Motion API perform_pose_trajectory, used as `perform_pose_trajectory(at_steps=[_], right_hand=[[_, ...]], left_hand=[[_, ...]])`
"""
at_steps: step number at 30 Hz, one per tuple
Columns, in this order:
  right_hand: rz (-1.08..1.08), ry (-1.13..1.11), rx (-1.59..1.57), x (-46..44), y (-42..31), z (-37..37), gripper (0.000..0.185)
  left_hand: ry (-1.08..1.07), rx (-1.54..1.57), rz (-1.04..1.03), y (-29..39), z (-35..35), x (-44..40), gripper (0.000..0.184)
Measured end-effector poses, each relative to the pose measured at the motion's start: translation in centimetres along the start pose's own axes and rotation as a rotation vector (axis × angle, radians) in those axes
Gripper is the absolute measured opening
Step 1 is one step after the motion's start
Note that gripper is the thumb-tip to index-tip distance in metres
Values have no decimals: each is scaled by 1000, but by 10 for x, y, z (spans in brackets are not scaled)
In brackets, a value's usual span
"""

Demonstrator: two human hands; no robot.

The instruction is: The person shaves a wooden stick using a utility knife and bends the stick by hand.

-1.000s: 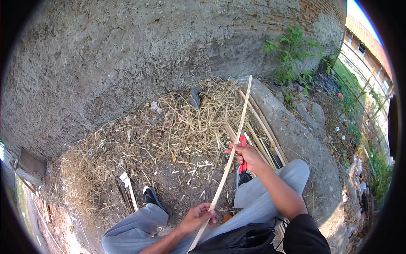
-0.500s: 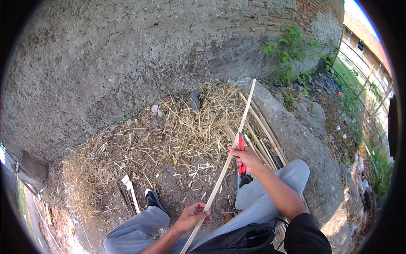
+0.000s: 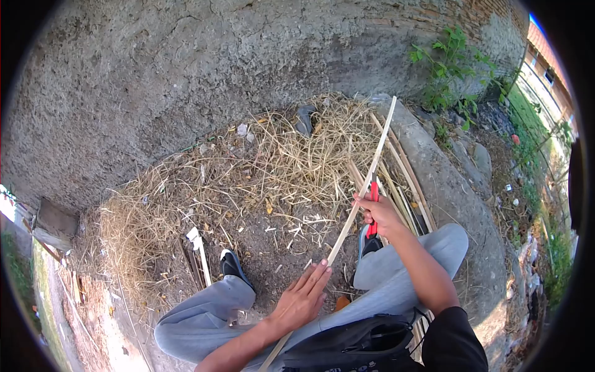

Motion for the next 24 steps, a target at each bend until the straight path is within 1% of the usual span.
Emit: perform_pose_trajectory(at_steps=[1,4,9,10,17,23,24], right_hand=[[0,-4,-3,-1,0,0,14],[-13,5,0,-4,3,2,14],[-14,8,-5,-1,0,-3,13],[-15,-8,19,-3,1,-2,18],[-14,-13,22,-6,3,0,19],[-14,-4,21,-4,2,0,19],[-14,14,37,-3,2,-1,19]], left_hand=[[-12,-59,-41,-1,-1,0,67],[36,-44,-19,-3,-2,1,67],[26,-64,-14,-3,-1,2,66],[21,-86,-24,-2,0,2,66],[9,-120,-26,-2,-2,2,66],[24,-105,-17,-2,0,1,66],[62,20,33,-3,-2,4,65]])
Point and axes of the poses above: each hand's wrist, its own x-axis away from the middle knuckle, its own z-axis out of the back of the hand, y = z × x, the point moved 2 cm from there along -x, towards the middle knuckle, and after that the axes turned 10 degrees about -z, right-handed, at the moved point
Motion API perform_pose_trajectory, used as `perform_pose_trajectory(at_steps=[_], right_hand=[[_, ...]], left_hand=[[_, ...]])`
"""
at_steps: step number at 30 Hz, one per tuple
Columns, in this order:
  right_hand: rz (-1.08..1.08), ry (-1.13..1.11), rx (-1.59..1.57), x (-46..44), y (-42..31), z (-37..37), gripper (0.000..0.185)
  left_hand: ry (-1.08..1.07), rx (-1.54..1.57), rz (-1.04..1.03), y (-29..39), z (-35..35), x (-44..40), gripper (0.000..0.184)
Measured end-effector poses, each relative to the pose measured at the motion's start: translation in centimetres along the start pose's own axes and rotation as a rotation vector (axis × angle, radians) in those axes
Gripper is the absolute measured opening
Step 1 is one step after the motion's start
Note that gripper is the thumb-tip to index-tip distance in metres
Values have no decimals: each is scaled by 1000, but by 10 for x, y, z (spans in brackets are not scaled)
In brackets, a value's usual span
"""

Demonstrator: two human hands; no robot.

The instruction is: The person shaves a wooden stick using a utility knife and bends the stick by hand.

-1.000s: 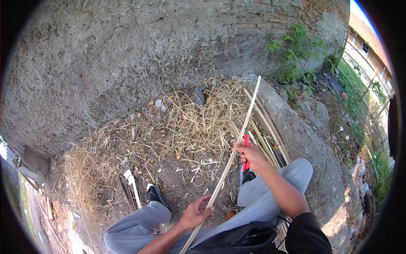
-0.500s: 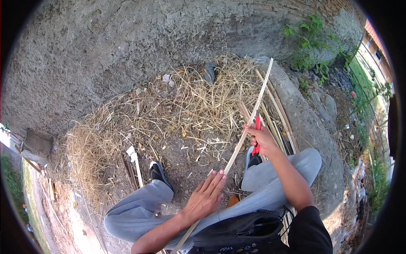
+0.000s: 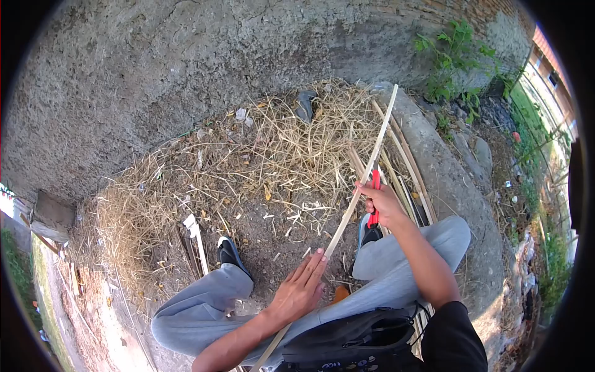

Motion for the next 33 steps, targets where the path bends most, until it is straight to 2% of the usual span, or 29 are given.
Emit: perform_pose_trajectory(at_steps=[1,2,4,5,7,8,9,11,13,15,16,18,21,24,27,28,33], right_hand=[[2,19,15,1,-1,-1,19],[37,6,-42,3,-3,-3,16],[25,-5,-48,5,-5,-4,13],[22,-4,-60,6,-5,-5,13],[17,-61,-85,1,-1,-2,12],[6,-46,-95,1,3,-2,12],[-5,-34,-103,6,3,-9,12],[-31,-69,-43,17,7,-21,14],[-42,-144,-24,18,22,-33,15],[-61,-197,25,25,33,-48,16],[-88,-241,71,28,36,-53,17],[-93,-264,93,24,42,-54,17],[-84,-277,114,17,42,-49,22],[-43,-106,-107,9,29,-39,26],[-29,-51,-179,-3,21,-29,25],[3,-31,-208,-7,21,-28,19],[40,-53,-165,-5,20,-27,12]], left_hand=[[37,124,50,-2,-2,2,64],[39,121,37,-3,-4,4,64],[49,459,170,-9,0,4,61],[45,454,153,-11,6,4,61],[-74,816,544,-9,27,1,60],[13,754,477,-12,31,3,61],[10,747,467,-17,31,3,61],[190,898,479,-35,29,5,60],[187,969,452,-59,15,3,59],[56,1111,568,-70,5,-4,49],[61,1106,564,-70,5,-5,49],[-89,1347,647,-65,2,-6,39],[-30,1345,648,-57,6,1,34],[-21,1371,700,-54,6,13,31],[-41,1388,652,-52,0,23,29],[-43,1388,650,-52,-2,24,29],[-234,1359,629,-51,-1,24,30]])
Point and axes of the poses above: each hand's wrist, its own x-axis away from the middle knuckle, its own z-axis out of the back of the hand, y = z × x, the point moved 2 cm from there along -x, towards the middle knuckle, and after that the axes turned 10 degrees about -z, right-handed, at the moved point
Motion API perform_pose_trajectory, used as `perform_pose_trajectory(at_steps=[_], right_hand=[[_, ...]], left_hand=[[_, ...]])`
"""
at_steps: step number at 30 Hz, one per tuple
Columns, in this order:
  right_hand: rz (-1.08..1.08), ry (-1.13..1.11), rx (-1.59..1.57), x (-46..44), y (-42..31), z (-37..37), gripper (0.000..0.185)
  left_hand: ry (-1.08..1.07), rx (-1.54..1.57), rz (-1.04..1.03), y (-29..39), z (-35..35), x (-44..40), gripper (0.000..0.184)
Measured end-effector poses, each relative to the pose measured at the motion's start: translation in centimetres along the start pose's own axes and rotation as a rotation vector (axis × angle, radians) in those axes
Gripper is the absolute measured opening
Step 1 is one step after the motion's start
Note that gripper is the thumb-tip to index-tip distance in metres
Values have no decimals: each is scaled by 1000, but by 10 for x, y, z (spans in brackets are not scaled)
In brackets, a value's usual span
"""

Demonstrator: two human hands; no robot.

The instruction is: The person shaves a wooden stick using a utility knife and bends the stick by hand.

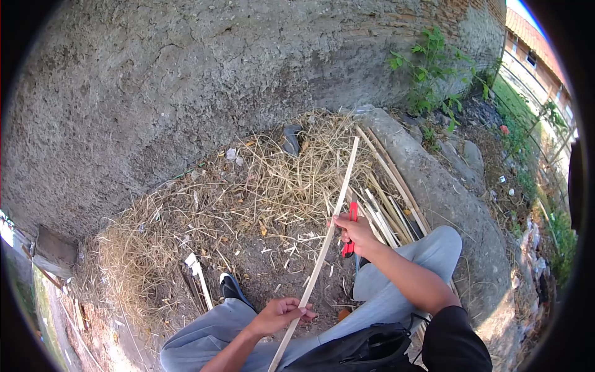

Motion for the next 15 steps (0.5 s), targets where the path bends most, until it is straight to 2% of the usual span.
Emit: perform_pose_trajectory(at_steps=[4,7,9,12,15], right_hand=[[-8,-39,7,7,3,-7,12],[-22,-72,32,16,2,-13,12],[-34,-95,48,22,-2,-19,12],[-17,-92,64,21,1,-19,13],[-43,-52,-2,21,0,-19,15]], left_hand=[[66,-165,-66,-5,5,-11,36],[176,-85,-67,8,0,-29,41],[196,114,-104,14,-6,-35,40],[86,62,-106,22,-9,-32,37],[78,49,-58,28,-10,-26,36]])
Point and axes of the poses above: each hand's wrist, its own x-axis away from the middle knuckle, its own z-axis out of the back of the hand, y = z × x, the point moved 2 cm from there along -x, towards the middle knuckle, and after that the axes turned 10 degrees about -z, right-handed, at the moved point
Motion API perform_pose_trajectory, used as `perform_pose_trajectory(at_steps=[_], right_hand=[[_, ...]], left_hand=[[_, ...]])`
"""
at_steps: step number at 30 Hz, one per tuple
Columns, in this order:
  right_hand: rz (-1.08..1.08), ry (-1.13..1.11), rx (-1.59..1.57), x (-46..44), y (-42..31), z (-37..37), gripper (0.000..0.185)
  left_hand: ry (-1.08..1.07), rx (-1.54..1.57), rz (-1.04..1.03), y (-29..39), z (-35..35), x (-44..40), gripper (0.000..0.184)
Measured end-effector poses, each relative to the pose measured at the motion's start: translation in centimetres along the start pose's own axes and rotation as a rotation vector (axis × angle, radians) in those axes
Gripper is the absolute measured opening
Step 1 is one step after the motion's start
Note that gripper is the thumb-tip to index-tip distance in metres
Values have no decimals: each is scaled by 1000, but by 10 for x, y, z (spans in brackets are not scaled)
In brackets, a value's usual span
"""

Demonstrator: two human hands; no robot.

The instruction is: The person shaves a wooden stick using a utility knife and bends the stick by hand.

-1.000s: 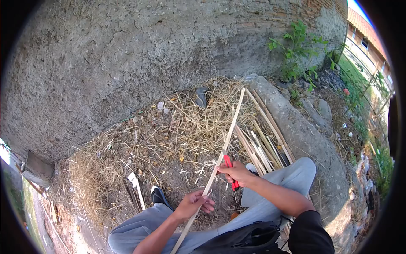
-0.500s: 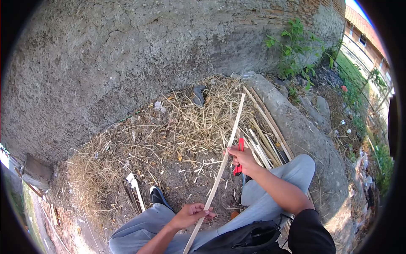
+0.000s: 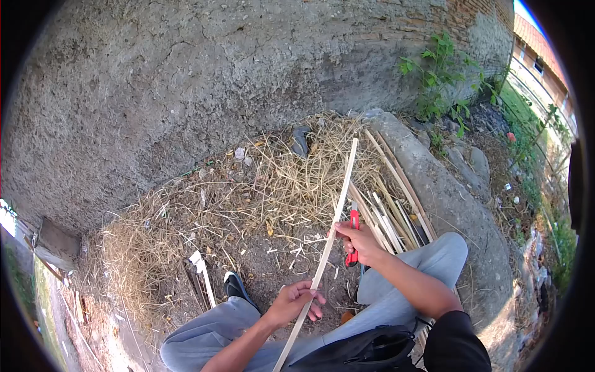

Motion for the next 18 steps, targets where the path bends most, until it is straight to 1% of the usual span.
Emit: perform_pose_trajectory(at_steps=[4,6,7,9,10,11,13,14,15,17,18], right_hand=[[50,14,69,1,6,-2,17],[45,-34,60,4,12,-8,17],[45,-35,59,5,15,-10,17],[46,-122,150,7,21,-16,18],[82,-170,294,2,25,-13,26],[82,-171,295,-1,26,-12,26],[226,-18,593,6,18,-19,36],[268,111,916,11,6,-15,40],[268,110,918,7,7,-10,40],[693,167,1024,3,1,1,38],[758,160,1067,10,-4,0,38]], left_hand=[[10,16,12,-8,3,4,38],[126,42,-97,-17,5,-4,41],[127,40,-97,-17,1,-5,41],[179,119,-55,-14,-7,-3,43],[180,120,-57,-14,-8,-1,43],[158,116,-24,-14,-9,1,42],[135,112,10,-16,-10,5,42],[188,117,28,-18,-11,6,41],[240,123,46,-19,-11,7,40],[251,128,52,-19,-9,10,40],[262,128,59,-19,-8,11,40]])
Point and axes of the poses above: each hand's wrist, its own x-axis away from the middle knuckle, its own z-axis out of the back of the hand, y = z × x, the point moved 2 cm from there along -x, towards the middle knuckle, and after that the axes turned 10 degrees about -z, right-handed, at the moved point
